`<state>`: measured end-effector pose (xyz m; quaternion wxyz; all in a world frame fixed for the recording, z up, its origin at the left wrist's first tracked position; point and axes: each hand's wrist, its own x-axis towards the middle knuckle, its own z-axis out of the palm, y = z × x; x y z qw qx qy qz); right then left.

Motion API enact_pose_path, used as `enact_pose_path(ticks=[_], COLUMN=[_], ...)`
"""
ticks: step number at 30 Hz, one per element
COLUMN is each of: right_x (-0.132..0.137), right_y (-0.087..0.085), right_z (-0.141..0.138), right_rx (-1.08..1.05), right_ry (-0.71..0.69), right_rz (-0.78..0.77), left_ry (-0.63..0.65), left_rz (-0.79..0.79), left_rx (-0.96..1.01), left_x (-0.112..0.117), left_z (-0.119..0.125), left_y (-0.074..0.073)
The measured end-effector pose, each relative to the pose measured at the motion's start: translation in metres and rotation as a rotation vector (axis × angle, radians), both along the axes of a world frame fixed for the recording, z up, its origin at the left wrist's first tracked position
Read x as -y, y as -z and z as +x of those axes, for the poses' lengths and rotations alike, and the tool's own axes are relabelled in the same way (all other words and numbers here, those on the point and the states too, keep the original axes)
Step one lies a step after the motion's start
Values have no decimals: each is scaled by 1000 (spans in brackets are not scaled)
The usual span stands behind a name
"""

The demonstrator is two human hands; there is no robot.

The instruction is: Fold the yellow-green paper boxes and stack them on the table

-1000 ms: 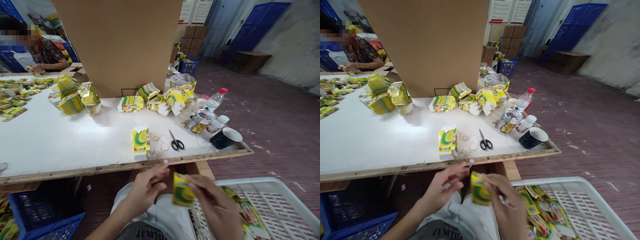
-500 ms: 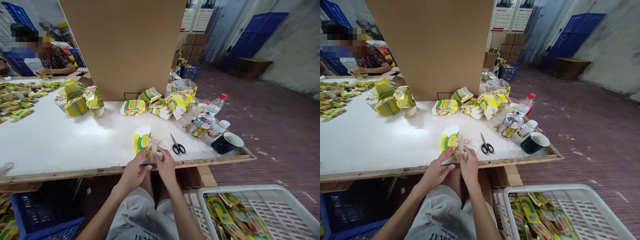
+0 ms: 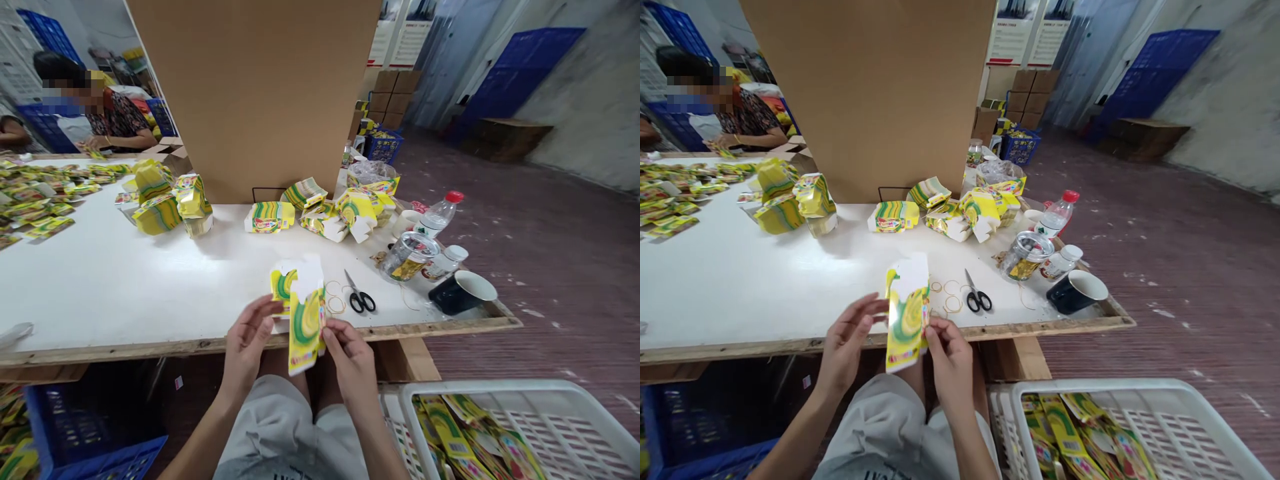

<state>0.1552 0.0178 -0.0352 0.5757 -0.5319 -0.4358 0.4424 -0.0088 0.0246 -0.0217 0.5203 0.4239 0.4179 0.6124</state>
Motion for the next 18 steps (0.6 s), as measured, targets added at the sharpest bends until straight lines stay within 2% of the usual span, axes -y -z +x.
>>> enact_pose_path(ticks=[3, 4, 7, 12, 18], right_x=[30, 39, 58, 69, 70], right_y=[7, 11, 22, 20, 6], right_z=[12, 14, 20, 33, 32], right_rx=[-176, -229, -277, -173, -70], right_ry=[-35, -29, 40, 124, 15], right_rz=[-94, -125, -178, -252, -225], left_ry=[367, 454, 601, 631, 522], left_rz=[-178, -220, -255, -222, -198], left_rx=[213, 256, 289, 227, 207], left_x=[12, 16, 25, 27, 30], left_z=[15, 22, 39, 52, 55], left_y=[6, 8, 8, 1, 1])
